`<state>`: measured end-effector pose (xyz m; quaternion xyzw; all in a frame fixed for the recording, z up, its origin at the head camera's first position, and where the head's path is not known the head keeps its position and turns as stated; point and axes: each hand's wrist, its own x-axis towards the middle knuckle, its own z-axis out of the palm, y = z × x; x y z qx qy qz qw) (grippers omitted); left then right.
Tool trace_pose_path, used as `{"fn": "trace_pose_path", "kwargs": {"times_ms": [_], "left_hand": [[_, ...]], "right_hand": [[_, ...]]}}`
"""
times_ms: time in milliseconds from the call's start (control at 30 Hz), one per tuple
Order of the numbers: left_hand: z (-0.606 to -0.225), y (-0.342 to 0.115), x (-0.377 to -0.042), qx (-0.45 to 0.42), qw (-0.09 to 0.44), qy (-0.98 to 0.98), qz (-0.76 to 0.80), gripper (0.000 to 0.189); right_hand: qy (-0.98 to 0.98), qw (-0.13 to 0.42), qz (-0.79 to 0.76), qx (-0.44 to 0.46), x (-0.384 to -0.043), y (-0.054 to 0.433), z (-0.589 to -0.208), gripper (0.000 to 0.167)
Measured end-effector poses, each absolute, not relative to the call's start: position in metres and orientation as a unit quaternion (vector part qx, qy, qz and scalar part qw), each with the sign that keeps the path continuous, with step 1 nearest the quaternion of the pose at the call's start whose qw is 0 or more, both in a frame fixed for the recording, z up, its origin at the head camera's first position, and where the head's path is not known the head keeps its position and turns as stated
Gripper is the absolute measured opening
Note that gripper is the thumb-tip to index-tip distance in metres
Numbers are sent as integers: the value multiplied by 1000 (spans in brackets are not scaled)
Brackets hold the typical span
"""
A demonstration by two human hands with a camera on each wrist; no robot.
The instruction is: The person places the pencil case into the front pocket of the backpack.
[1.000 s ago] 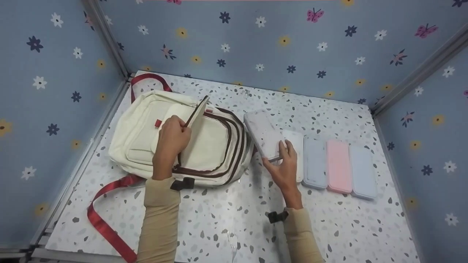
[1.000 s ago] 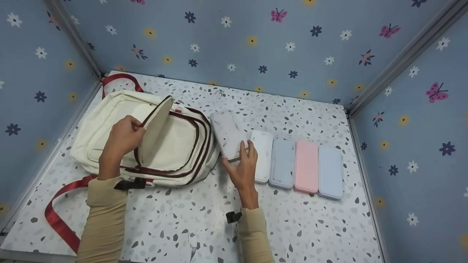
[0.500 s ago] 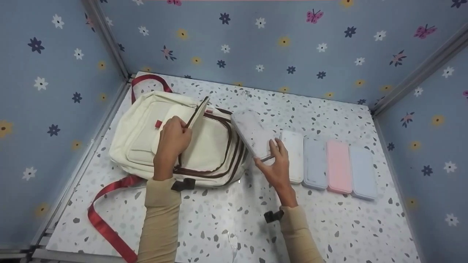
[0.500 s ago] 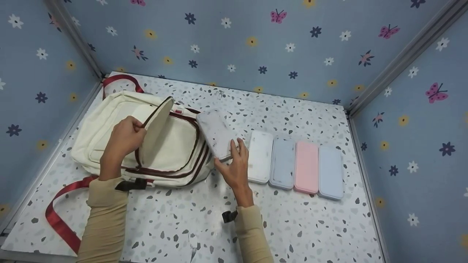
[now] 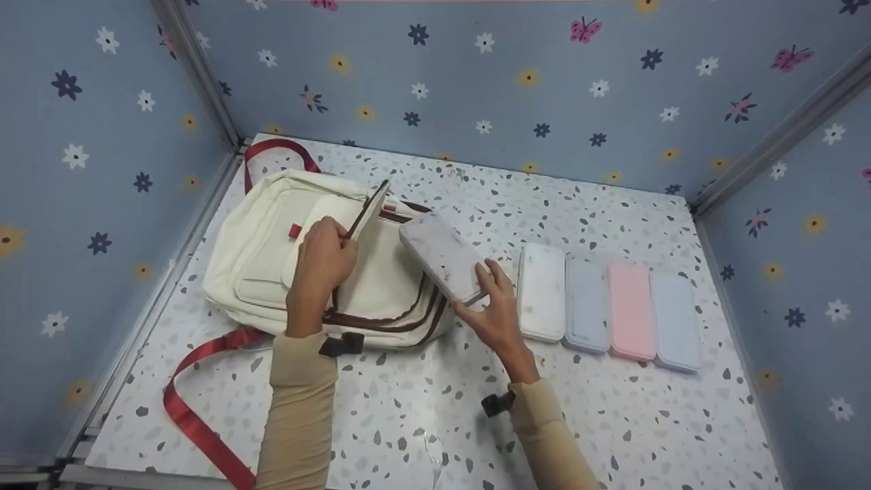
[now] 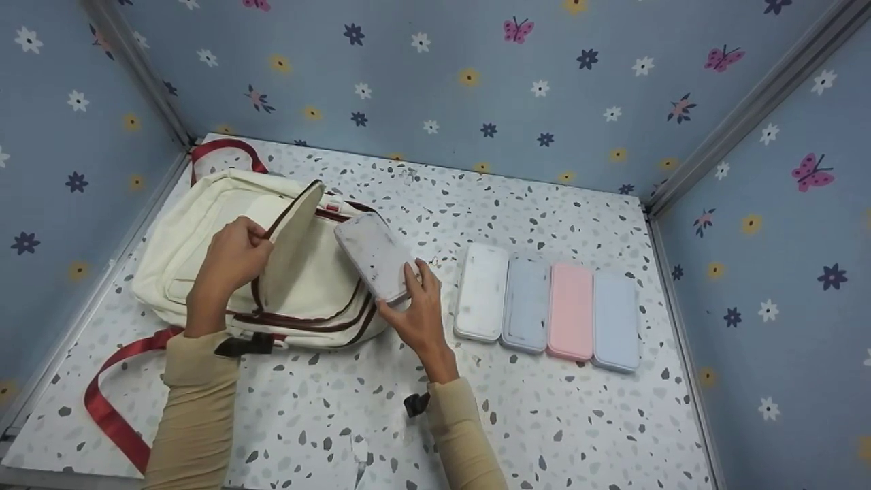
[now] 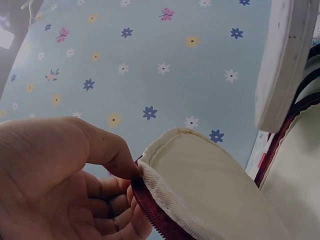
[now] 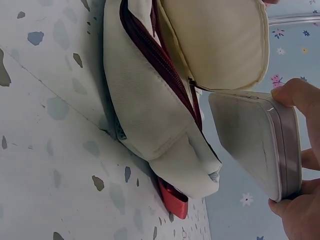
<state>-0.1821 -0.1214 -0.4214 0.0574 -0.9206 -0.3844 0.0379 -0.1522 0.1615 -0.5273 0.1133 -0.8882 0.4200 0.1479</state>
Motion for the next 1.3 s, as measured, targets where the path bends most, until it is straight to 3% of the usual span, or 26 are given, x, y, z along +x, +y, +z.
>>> {"fn": "trace_pose_path", "kwargs": {"times_ms": [833,1300], "left_hand": [[-421,-121,-180,38,30,-920,-388,21],[-421,-120,-180,45,24,-920,-387,22]], "right_hand": [[-908,10,358,215,-174,138,-529,73],[-919,-8,346,190,-191,134,-524,75]]}}
